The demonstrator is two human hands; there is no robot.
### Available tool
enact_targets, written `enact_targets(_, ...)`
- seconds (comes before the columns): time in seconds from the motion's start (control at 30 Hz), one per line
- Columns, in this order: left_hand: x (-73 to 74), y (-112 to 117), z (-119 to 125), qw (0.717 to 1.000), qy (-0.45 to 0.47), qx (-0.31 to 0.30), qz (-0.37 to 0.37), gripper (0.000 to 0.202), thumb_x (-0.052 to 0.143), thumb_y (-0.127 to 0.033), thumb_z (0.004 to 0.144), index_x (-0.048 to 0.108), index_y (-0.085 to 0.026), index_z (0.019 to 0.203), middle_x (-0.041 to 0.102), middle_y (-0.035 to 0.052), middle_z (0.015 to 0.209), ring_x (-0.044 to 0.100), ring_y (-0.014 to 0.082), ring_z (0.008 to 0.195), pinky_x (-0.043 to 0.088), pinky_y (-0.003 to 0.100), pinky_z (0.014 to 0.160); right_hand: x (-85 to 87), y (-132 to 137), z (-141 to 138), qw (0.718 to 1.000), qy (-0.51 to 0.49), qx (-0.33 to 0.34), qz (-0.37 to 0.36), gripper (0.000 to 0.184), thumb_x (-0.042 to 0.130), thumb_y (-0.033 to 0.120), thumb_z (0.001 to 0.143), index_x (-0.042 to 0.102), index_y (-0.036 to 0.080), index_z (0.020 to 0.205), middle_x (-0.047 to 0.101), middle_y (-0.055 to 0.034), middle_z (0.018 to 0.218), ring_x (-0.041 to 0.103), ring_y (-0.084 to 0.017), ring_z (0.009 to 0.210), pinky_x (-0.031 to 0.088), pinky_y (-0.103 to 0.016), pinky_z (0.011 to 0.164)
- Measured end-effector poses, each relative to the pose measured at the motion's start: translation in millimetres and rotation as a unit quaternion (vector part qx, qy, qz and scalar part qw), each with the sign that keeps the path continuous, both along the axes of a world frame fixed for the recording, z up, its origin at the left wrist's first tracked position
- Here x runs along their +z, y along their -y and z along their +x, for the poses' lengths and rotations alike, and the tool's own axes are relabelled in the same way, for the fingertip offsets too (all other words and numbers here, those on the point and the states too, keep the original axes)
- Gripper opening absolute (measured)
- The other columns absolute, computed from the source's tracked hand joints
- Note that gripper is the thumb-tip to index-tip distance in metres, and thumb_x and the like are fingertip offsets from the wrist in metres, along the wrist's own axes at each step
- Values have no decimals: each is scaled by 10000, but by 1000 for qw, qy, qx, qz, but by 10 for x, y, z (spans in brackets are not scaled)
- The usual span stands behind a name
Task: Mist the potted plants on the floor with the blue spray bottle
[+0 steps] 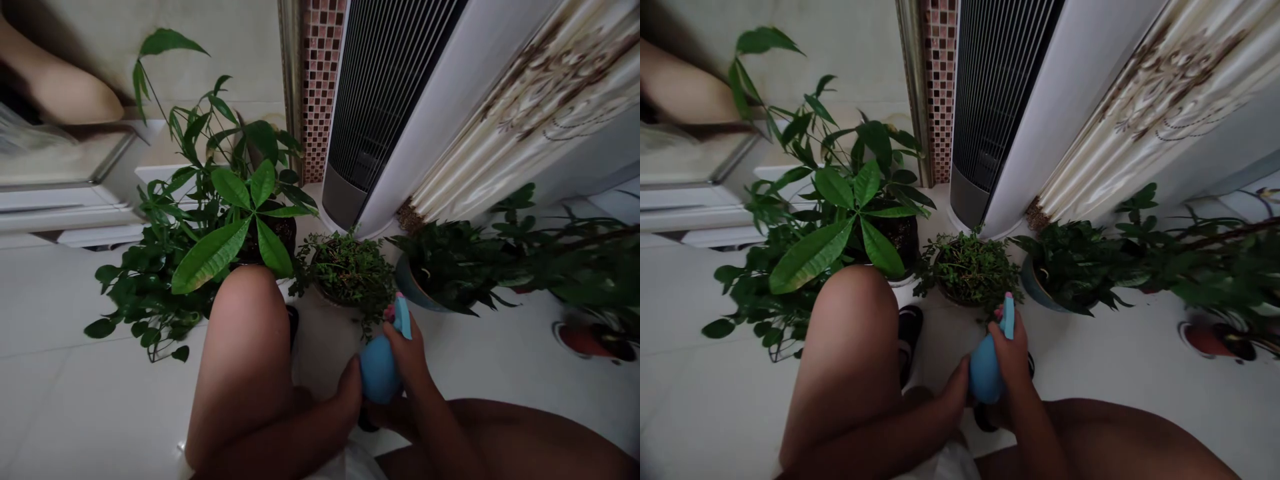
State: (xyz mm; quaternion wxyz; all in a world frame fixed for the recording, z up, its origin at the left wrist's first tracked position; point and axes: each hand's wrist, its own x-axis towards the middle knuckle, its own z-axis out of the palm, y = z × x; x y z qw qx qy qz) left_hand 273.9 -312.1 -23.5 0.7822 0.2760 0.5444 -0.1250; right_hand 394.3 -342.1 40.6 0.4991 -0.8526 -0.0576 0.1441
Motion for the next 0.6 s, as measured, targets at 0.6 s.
enact_targets(0.6,246,13,39,999,-15,-36,-26,434,275,-437,978,616,-168,979,556,6,684,523,162,648,451,264,714,-44,107,59,999,-26,-17,-33,423,581,468,566,625,202,891,693,-64,885,638,-262,846,482,-372,767)
